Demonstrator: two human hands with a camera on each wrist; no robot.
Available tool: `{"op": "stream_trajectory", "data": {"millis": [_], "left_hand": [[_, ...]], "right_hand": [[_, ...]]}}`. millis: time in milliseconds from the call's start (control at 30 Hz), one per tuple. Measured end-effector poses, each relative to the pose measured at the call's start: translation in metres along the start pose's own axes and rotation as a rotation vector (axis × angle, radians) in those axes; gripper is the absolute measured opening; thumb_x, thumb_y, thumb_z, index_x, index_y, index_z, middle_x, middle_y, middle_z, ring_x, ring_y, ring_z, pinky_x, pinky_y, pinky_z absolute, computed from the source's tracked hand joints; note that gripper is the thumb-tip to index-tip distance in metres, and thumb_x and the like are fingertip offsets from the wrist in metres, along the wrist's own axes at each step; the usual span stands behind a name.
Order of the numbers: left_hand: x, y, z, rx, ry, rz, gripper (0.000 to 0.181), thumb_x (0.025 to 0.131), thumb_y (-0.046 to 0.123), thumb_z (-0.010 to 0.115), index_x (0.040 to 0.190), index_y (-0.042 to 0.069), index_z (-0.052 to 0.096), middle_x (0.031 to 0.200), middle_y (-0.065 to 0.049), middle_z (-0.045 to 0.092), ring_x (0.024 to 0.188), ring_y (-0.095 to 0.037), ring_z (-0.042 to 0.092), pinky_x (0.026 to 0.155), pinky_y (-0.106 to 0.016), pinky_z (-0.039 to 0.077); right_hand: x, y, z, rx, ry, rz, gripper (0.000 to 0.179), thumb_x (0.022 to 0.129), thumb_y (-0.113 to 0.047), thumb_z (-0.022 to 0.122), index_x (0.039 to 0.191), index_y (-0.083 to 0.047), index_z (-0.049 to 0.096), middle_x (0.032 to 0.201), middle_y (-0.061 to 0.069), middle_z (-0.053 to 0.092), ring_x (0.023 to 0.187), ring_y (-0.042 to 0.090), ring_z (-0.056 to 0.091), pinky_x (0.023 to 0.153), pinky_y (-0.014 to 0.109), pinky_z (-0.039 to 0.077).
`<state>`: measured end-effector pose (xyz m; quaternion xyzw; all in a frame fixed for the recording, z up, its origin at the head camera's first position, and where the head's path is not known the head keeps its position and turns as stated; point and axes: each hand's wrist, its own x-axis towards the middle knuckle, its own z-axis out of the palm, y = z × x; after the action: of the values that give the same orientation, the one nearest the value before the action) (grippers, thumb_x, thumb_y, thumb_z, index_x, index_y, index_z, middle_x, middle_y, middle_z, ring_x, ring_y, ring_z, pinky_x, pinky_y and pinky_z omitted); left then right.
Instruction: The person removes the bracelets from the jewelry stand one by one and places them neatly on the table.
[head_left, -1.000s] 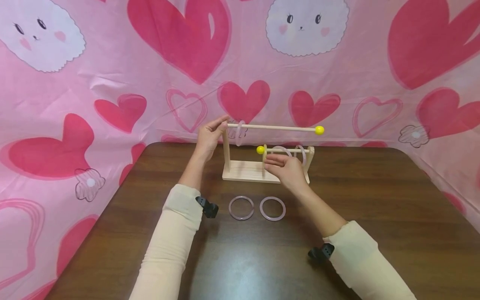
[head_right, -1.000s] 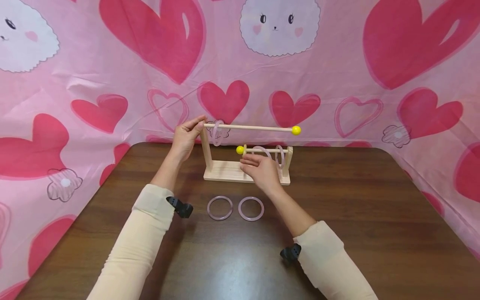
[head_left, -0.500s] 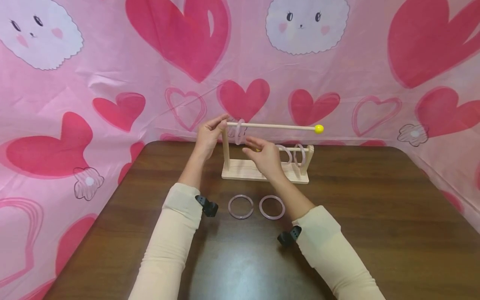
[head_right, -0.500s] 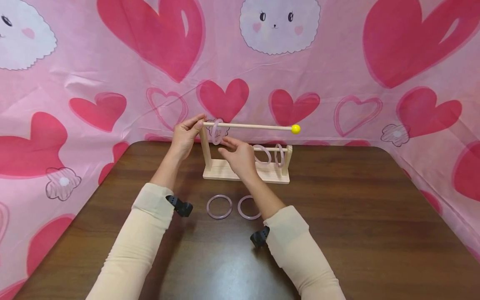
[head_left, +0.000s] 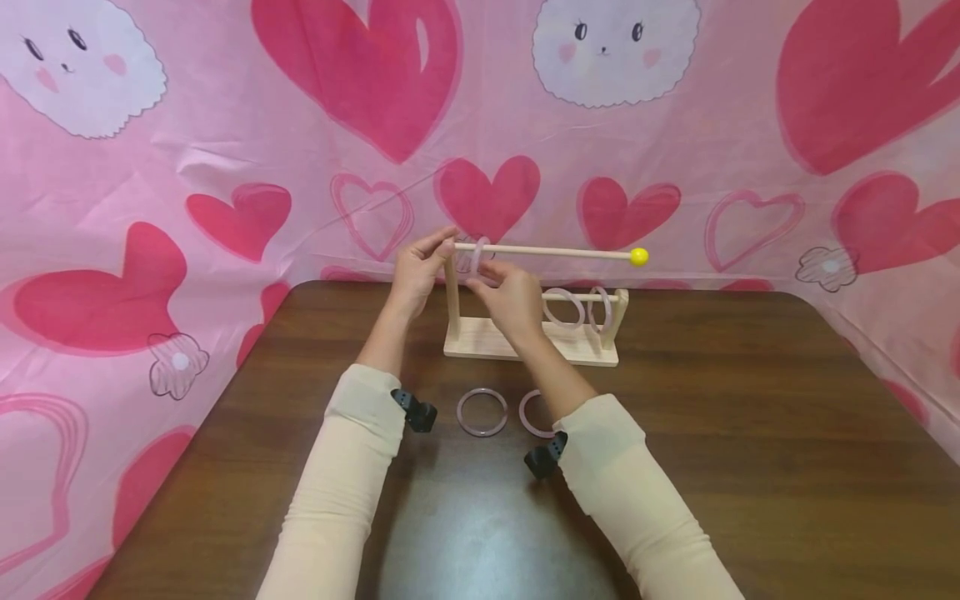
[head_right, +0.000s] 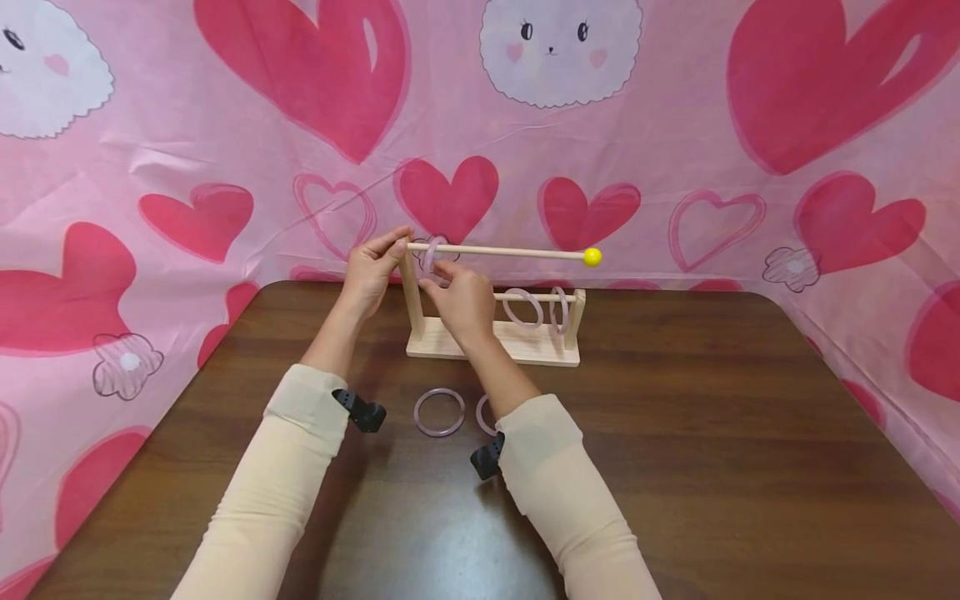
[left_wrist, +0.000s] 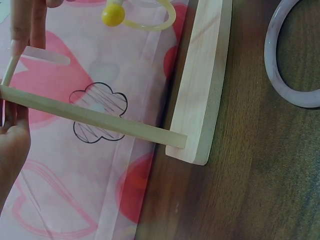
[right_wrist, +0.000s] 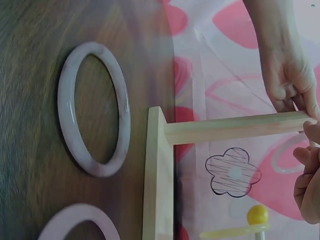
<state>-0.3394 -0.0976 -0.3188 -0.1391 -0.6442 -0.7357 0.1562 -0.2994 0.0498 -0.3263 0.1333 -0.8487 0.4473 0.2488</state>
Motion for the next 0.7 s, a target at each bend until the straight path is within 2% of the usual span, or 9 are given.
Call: {"op": "stream_trajectory", "data": {"millis": [200,333,467,633,700], "left_hand": [[0.000,0.000,-0.002,0.000,-0.010,-0.004,0.032,0.089,0.003,0.059,0.119,-0.007,0.055,0.122,-0.020,0.055,0.112,-0.018,0.054,0.095,-0.027,0.043],[0.000,0.001,-0.003,-0.010,-0.021,-0.017,0.032,0.089,0.002,0.059,0.120,-0.007,0.055,0.123,-0.020,0.055,0.110,-0.016,0.054,0.095,-0.027,0.043],[0.000,0.002,-0.002,-0.013,-0.019,-0.013,0.032,0.089,0.001,0.059,0.119,-0.008,0.055,0.123,-0.021,0.055,0.109,-0.016,0.055,0.095,-0.028,0.044],[0.000,0.002,-0.001,-0.010,-0.013,-0.019,0.032,0.088,0.002,0.059,0.118,-0.008,0.055,0.122,-0.021,0.055,0.112,-0.026,0.053,0.094,-0.028,0.044],[0.000,0.002,-0.001,-0.007,-0.014,-0.023,0.032,0.088,0.002,0.060,0.118,-0.008,0.055,0.122,-0.021,0.055,0.112,-0.027,0.054,0.094,-0.029,0.045]], "right_hand": [[-0.001,-0.003,0.005,-0.102,0.054,-0.023,0.025,0.077,-0.025,0.075,0.098,-0.010,0.074,0.088,0.004,0.071,0.081,0.020,0.066,0.065,0.035,0.052],[0.000,-0.005,0.004,-0.118,0.088,-0.023,0.018,0.079,-0.022,0.072,0.093,-0.010,0.075,0.083,0.003,0.071,0.077,0.019,0.067,0.063,0.035,0.051],[0.000,-0.002,0.001,-0.057,0.116,-0.006,0.015,0.081,-0.015,0.070,0.092,-0.005,0.075,0.082,0.006,0.071,0.077,0.019,0.067,0.065,0.033,0.052],[-0.003,0.005,-0.006,0.069,0.142,0.026,0.016,0.081,-0.011,0.070,0.092,0.000,0.073,0.084,0.013,0.070,0.076,0.021,0.068,0.065,0.030,0.055],[-0.004,0.009,-0.009,0.099,0.152,0.043,0.016,0.081,-0.010,0.070,0.092,0.001,0.073,0.085,0.015,0.069,0.078,0.021,0.068,0.066,0.030,0.056]]}}
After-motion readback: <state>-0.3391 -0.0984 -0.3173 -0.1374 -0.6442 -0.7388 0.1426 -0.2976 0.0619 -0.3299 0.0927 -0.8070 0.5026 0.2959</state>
